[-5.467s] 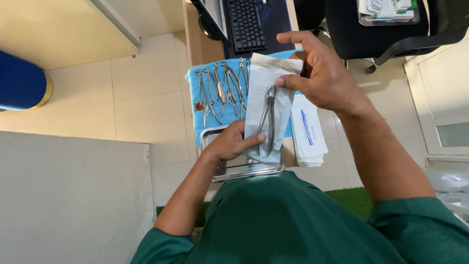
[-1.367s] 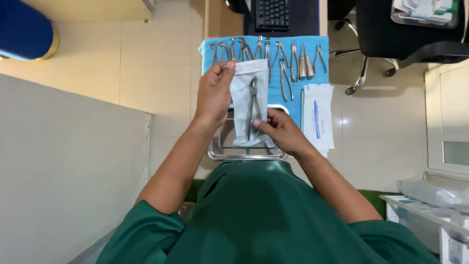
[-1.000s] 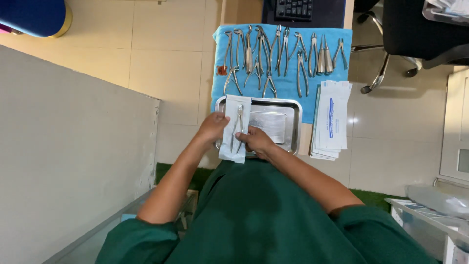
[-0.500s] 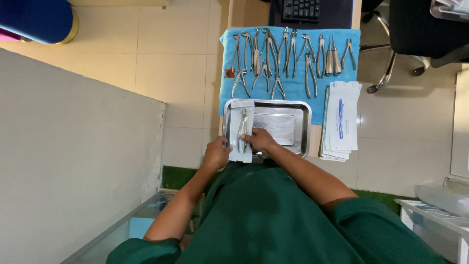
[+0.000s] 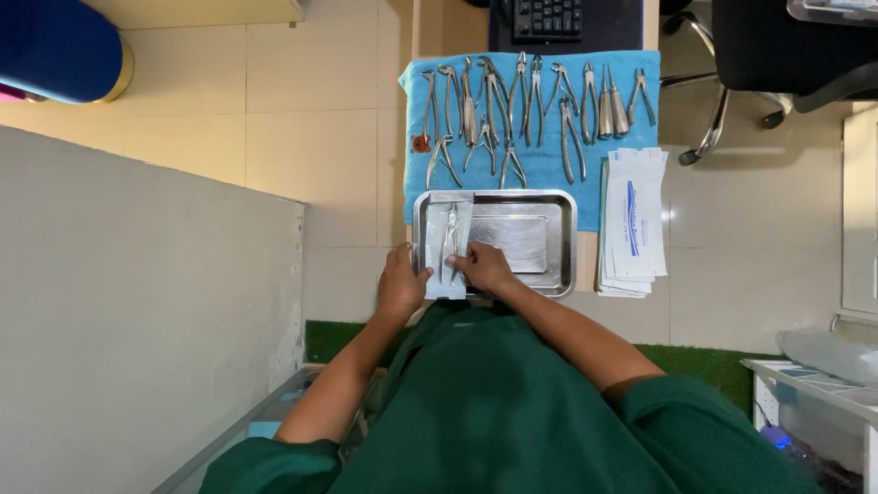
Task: The person places dental forceps into sterilization pouches one by one, seals the pouches, and arranges the packaged tools on a metal tray.
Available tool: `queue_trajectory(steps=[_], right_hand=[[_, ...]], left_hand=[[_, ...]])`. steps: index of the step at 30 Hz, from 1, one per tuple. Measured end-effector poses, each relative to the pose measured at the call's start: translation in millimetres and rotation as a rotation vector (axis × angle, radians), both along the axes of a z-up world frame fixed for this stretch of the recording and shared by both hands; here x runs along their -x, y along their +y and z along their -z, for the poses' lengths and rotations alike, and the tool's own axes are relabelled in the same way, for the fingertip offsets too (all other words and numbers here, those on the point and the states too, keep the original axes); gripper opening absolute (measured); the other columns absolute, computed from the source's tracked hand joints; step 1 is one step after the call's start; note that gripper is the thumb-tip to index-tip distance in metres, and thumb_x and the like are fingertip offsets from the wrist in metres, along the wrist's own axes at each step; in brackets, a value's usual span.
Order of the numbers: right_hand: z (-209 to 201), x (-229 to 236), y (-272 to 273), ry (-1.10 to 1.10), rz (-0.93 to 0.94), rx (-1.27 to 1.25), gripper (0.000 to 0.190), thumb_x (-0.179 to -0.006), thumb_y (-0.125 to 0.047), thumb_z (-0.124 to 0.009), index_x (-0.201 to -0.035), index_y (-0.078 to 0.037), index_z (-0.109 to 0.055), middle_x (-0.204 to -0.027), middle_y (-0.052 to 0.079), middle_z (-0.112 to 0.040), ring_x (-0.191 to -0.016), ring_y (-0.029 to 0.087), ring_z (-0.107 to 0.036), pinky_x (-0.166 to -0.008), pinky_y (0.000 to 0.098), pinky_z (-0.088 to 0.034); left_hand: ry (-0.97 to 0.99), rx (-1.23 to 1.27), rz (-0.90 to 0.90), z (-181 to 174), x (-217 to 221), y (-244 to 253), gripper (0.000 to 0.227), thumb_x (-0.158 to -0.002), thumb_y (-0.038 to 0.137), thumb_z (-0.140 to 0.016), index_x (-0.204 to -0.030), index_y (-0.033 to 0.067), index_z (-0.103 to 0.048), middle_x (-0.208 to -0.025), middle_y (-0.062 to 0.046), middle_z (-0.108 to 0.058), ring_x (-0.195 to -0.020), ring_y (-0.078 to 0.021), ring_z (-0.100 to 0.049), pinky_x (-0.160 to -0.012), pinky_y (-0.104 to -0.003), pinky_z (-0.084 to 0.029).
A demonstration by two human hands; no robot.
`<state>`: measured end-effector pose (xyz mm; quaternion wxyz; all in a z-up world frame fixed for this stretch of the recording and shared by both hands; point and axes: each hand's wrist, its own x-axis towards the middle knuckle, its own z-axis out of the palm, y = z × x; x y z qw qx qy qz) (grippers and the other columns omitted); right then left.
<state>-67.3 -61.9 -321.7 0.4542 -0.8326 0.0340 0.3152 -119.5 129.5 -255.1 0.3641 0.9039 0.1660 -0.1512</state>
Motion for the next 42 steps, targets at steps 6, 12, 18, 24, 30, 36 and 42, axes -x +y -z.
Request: queue_trajectory(steps=[6,12,18,24,30,36,42], right_hand=[[24.5,9.3,-6.7,-0.079,-0.016,-0.012,0.033,-0.092,-0.036,-0.073,-0.091,-0.004,-0.066,-0.078,0.011,-0.073,-0.071,0.023,-0.070,-0.070,0.0380,-0.055],[18.7,7.5,-11.3,-0.075,0.008,-0.060,0.030,-0.089,-0.030,-0.075,-0.100,-0.004,-0.065,-0.080,0.011,-0.073,-0.073,0.023,-0.073,-0.070,0.0365,-0.057],[3.3,4.9,-8.0,-0.137,-0.015,-0.055,0.032,-0.087,-0.022,-0.074,-0.115,-0.009,-0.064,-0.079,0.012,-0.073,-0.073,0.025,-0.074,-0.071,0.0372,-0.057],[6.0,-2.7,-16.4,-0.162,-0.010,-0.059,0.026,-0.089,-0.025,-0.075,-0.104,-0.006,-0.067,-0.084,0.012,-0.073,-0.079,0.027,-0.074,-0.075,0.0392,-0.058],[-50.1,-38.7,-8.6,-0.540,0.099,0.135,0.021,-0.093,-0.024,-0.072,-0.099,-0.005,-0.065,-0.091,0.015,-0.066,-0.085,0.036,-0.067,-0.074,0.0488,-0.053],[-59.6,-90.1,19.7,-0.627,-0.032,0.204,0.019,-0.088,-0.021,-0.074,-0.104,-0.012,-0.068,-0.101,0.013,-0.058,-0.087,0.037,-0.064,-0.069,0.0491,-0.051],[-35.3,-101.7,30.3,-0.695,-0.184,0.235,0.015,-0.083,-0.019,-0.076,-0.093,-0.010,-0.069,-0.097,0.013,-0.058,-0.089,0.034,-0.065,-0.072,0.0483,-0.052]], left_hand=[[-0.150,-0.170,0.193,14.7,-4.3,-10.0,0.051,-0.082,0.023,-0.079,-0.129,0.0082,-0.064,-0.143,-0.021,-0.045,-0.129,-0.0426,-0.045,-0.100,-0.052,-0.045],[-0.118,-0.258,0.208,4.8,-20.5,-16.5,0.038,-0.085,0.027,-0.079,-0.115,0.0054,-0.070,-0.148,-0.018,-0.042,-0.138,-0.0384,-0.040,-0.105,-0.052,-0.041],[-0.448,-0.288,0.225,26.7,-63.6,-11.6,0.049,-0.087,0.023,-0.077,-0.129,0.0027,-0.065,-0.142,-0.020,-0.050,-0.130,-0.0405,-0.046,-0.099,-0.052,-0.044],[-0.353,-0.161,0.255,44.2,-123.7,6.3,0.043,-0.085,0.027,-0.079,-0.122,0.0081,-0.070,-0.118,-0.014,-0.065,-0.109,-0.0366,-0.061,-0.089,-0.048,-0.051],[-0.227,-0.125,0.322,38.6,-145.9,12.5,0.029,-0.080,0.032,-0.083,-0.099,0.0106,-0.076,-0.100,-0.013,-0.069,-0.096,-0.0348,-0.067,-0.083,-0.048,-0.053],[-0.234,-0.152,0.284,37.8,-144.9,9.4,0.028,-0.078,0.030,-0.084,-0.098,0.0119,-0.078,-0.098,-0.014,-0.069,-0.095,-0.0365,-0.067,-0.081,-0.049,-0.052],[-0.414,-0.234,0.348,57.0,-141.8,7.8,0.018,-0.079,0.024,-0.080,-0.091,0.0122,-0.077,-0.098,-0.010,-0.067,-0.094,-0.0322,-0.066,-0.078,-0.046,-0.054]])
